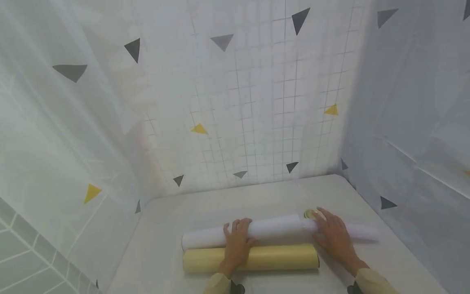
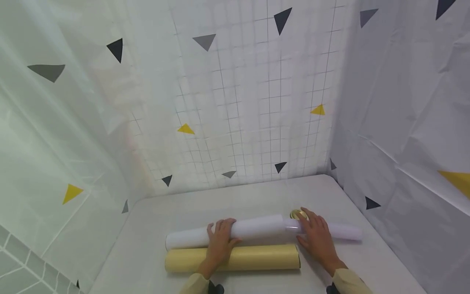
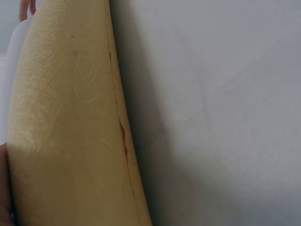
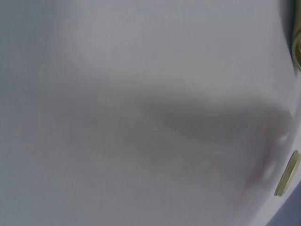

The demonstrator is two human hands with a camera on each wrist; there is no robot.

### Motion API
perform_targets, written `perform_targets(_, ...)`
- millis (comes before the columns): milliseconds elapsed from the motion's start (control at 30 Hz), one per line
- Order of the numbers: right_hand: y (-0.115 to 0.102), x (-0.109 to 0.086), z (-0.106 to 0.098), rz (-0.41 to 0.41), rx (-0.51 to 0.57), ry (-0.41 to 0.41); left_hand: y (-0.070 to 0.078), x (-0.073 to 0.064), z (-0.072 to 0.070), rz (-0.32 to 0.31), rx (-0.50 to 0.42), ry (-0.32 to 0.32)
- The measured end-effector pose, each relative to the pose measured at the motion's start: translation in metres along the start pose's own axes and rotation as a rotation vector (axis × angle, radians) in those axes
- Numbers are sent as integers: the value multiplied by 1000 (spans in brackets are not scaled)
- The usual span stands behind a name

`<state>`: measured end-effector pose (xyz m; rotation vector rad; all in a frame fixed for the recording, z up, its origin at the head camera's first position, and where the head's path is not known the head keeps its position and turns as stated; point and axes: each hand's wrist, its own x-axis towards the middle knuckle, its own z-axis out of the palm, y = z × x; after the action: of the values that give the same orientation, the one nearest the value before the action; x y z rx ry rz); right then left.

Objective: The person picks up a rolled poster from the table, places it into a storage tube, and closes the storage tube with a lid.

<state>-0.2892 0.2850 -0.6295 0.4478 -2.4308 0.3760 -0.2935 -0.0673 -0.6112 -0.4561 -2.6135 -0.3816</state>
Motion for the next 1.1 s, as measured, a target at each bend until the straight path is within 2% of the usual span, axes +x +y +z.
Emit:
perform_targets(133, 12, -1, -2, 64, -66, -43, 0, 0, 1, 14, 11, 21)
perform_targets(233, 20, -3, -6, 120, -112, -40, -1, 0, 1, 25, 25, 36)
perform_targets(333, 25, -6, -10, 160, -117, -33, -1, 0, 0, 35, 28, 43)
perform_targets(533, 21, -12, -16, 223, -113, -73, 0, 0, -2, 26, -6, 13)
perform_targets(833, 12, -3, -11, 191, -116, -57, -1, 2, -5, 12, -26, -1)
perform_targets(1100, 1, 6, -11, 85, -122, -53, 1, 3, -6, 7, 3, -15)
